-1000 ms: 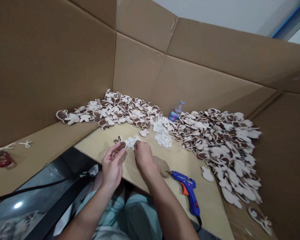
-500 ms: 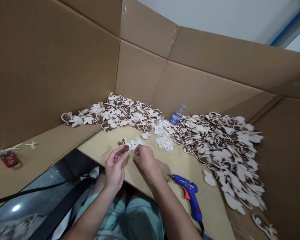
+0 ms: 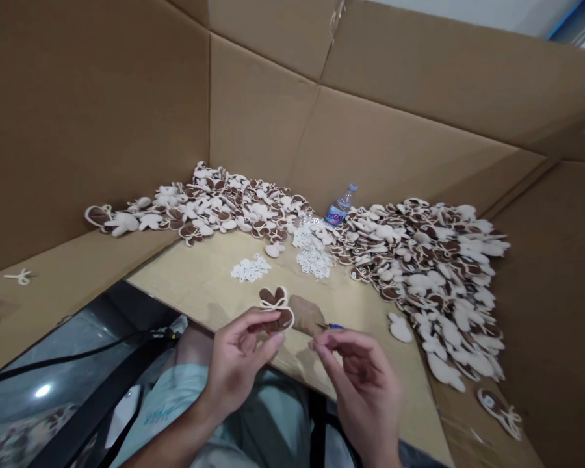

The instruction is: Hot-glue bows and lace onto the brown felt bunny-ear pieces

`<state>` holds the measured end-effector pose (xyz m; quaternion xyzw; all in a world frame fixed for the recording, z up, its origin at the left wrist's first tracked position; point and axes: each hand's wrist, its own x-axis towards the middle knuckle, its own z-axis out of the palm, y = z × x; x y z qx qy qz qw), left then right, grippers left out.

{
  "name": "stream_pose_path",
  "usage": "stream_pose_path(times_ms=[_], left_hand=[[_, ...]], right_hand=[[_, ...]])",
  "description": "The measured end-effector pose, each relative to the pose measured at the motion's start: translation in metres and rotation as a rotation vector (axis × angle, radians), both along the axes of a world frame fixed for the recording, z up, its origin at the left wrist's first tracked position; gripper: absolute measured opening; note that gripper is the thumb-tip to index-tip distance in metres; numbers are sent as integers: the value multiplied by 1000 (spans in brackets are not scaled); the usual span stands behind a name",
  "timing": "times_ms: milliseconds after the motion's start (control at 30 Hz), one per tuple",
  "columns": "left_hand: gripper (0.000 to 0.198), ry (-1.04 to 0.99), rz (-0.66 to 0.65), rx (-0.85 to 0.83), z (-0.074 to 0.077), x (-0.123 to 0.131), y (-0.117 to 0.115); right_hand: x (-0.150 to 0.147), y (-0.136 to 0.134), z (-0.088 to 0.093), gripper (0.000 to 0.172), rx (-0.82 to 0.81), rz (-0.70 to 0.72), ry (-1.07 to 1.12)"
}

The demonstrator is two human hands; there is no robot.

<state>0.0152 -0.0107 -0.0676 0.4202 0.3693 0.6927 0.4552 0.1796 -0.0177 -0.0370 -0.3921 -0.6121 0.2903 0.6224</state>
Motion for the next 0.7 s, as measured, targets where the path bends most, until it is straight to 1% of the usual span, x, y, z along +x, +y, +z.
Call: stream_pose_path(times_ms=[100,167,267,367,633,700], left_hand=[[27,86,-41,72,7,8,-8],[32,146,-46,114,10,11,-11],[40,234,-31,186,13,13,-13],[43,292,-7,236,15,15,-14],[37,259,1,223,20,21,-16],[35,253,-2,216,20,21,-17]], right_hand=[[3,-12,0,28,98,37,32],[4,-17,1,30,133,38,63],[6,-20,4,33,148,56,77],[9,-21,5,41,158,88,64],[14,-24,5,60,219,127,41],[14,-25,5,61,224,130,24]])
